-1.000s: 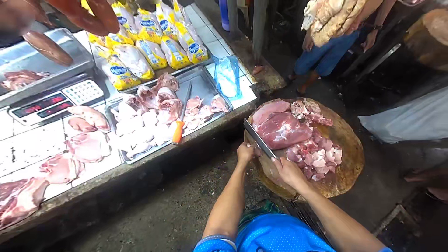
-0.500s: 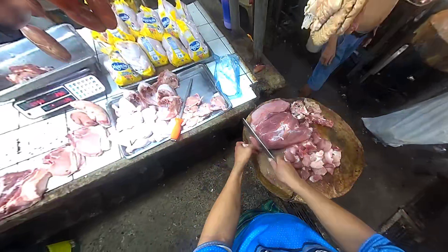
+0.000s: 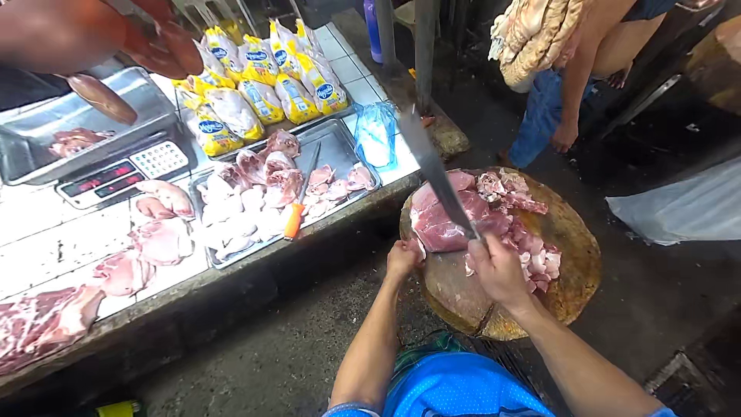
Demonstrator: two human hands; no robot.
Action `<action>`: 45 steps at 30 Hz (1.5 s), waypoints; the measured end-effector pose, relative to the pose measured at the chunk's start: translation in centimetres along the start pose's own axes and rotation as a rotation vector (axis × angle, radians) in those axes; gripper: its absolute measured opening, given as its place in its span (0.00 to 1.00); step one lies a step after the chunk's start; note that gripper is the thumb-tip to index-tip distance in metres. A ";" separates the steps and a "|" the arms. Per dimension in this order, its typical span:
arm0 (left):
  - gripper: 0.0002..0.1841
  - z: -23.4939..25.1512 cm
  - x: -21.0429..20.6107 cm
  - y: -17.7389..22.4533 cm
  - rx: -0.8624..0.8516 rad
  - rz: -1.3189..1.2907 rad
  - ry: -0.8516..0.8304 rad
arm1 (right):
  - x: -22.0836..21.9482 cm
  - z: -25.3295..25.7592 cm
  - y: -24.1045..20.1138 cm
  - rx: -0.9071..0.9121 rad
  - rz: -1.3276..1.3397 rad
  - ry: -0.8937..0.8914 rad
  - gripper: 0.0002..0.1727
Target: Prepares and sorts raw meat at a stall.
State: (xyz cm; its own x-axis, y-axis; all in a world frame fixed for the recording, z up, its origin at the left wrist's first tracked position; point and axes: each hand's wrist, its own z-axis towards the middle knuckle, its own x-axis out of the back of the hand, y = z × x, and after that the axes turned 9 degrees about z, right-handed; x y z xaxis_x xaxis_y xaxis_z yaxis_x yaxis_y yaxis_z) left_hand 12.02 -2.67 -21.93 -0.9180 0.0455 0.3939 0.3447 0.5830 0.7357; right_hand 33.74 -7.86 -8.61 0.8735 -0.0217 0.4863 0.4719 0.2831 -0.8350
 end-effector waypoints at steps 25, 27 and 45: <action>0.22 2.0 1.3 0.9 0.068 0.155 -0.055 | 0.1 -1.8 0.8 -0.508 -0.164 -0.375 0.34; 0.20 2.1 1.7 0.6 0.054 0.078 -0.077 | -1.5 -1.8 0.9 -0.327 -0.147 -0.228 0.32; 0.22 11.1 8.4 1.3 -0.163 0.266 -0.146 | -9.9 -3.3 -4.1 -0.451 -0.230 0.134 0.33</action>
State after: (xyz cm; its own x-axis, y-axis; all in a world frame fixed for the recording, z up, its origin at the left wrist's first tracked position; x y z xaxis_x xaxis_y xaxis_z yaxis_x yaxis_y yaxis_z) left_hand 2.58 7.52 -23.79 -0.8058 0.3010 0.5100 0.5921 0.3986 0.7004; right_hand 23.56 -12.01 -10.81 0.7346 -0.1660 0.6579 0.6324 -0.1838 -0.7525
